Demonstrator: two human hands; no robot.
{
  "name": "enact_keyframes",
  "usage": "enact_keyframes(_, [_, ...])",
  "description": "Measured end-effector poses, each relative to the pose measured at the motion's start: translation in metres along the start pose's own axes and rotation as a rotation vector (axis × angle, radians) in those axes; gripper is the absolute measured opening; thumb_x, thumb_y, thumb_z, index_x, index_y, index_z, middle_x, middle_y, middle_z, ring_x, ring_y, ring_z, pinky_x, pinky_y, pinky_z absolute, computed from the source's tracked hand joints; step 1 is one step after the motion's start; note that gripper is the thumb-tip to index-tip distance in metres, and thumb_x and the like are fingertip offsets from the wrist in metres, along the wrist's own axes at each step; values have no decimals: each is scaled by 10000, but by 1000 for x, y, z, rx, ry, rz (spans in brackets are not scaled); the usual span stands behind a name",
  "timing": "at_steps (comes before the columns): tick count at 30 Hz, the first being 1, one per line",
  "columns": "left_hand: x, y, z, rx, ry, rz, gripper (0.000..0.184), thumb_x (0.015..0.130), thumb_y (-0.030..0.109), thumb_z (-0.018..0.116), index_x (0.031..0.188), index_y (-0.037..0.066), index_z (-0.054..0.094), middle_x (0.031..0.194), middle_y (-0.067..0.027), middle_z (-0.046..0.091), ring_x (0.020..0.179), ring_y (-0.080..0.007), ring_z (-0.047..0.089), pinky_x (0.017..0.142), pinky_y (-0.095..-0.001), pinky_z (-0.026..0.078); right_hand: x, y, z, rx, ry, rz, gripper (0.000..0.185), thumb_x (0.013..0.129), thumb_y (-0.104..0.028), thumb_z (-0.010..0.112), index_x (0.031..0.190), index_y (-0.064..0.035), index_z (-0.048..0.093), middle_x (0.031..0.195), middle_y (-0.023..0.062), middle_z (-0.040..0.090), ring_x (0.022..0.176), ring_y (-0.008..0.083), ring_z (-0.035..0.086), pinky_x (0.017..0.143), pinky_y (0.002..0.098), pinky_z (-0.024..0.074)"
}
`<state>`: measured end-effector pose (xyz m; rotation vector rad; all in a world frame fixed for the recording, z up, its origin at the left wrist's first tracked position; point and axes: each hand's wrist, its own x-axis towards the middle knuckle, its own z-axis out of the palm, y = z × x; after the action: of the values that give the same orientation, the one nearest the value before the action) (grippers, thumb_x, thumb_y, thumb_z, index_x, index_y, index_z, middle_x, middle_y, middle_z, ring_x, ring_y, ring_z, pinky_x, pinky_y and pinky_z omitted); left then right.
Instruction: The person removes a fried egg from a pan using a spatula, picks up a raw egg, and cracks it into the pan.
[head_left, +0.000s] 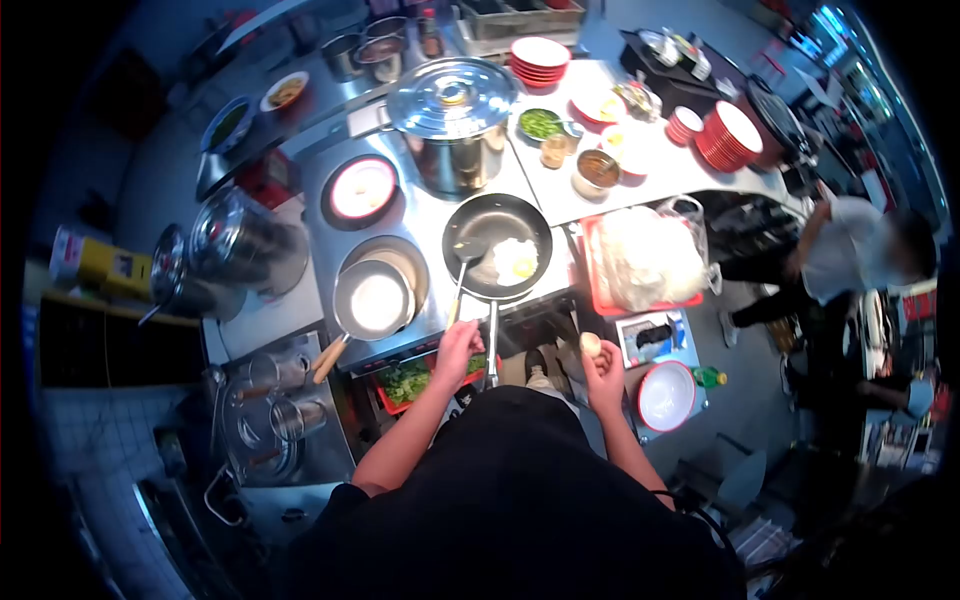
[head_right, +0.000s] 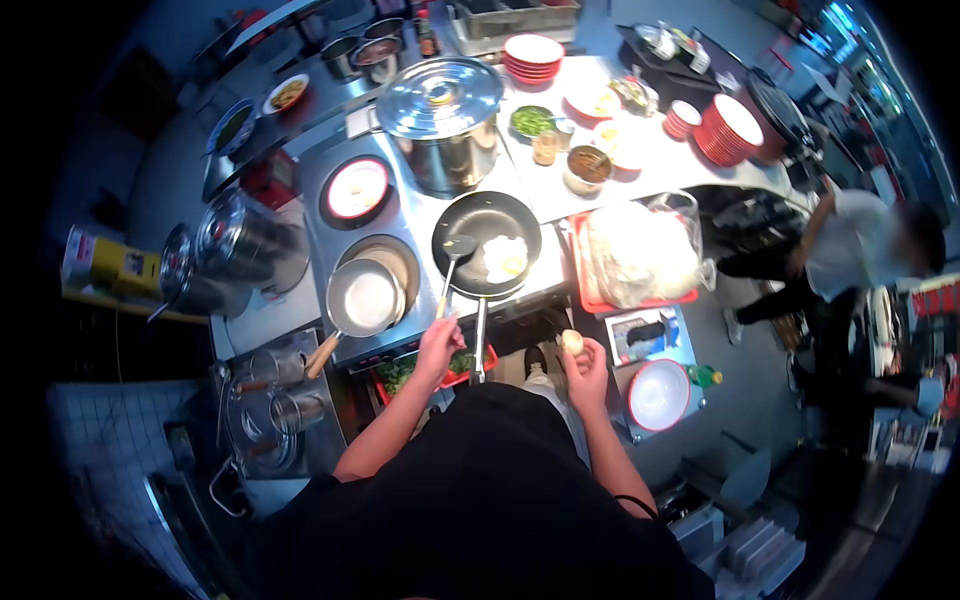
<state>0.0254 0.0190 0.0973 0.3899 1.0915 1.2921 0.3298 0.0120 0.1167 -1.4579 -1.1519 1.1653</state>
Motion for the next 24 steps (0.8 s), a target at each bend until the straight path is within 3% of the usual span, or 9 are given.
enact_keyframes(6, [-22,9,-8,198,-90,14,228,1017,263,556,929,57,597,862,-6,609,790,-89,588,768,-254,493,33,-16,39,99,-110,-45,335,944,-78,644,1231,-18,480,1009,46,629,753,37,562,626,180,451])
enact_keyframes(9, [-35,4,-21,233,-63,23,209,1019,245,550,1015,43,603,936,-20,625,830,-93,594,789,-254,496,74,-32,57,150,-136,36,327,945,-97,649,1218,-20,486,991,42,623,742,33,556,616,175,441])
enact_keyframes(14, [-59,-3,-43,234,12,-2,209,1026,250,537,1071,53,588,1005,-27,630,868,-95,598,794,-253,497,165,-62,88,-4,-231,-179,346,926,-158,683,1203,-28,523,1007,51,629,716,63,548,630,213,453])
enact_keyframes(16, [-64,-7,-42,221,86,-4,213,1034,251,511,1061,56,591,996,-29,625,878,-108,603,792,-257,498,190,-86,121,-123,-262,-332,394,905,-193,710,1215,-26,533,1059,60,628,737,77,552,682,219,468])
enact_keyframes(17, [-63,-11,-42,214,117,-4,211,1034,250,511,1064,57,590,1000,-28,625,885,-108,602,799,-258,496,200,-102,136,-165,-395,-228,387,889,-199,722,1194,-26,559,1069,62,618,774,87,556,695,241,473])
enact_keyframes(24, [-83,-33,-18,139,327,68,156,988,164,603,1099,56,588,1045,-24,636,948,-103,610,837,-257,487,275,-104,333,-551,-637,-663,414,826,-321,754,1114,-57,616,898,97,608,778,245,600,724,367,492])
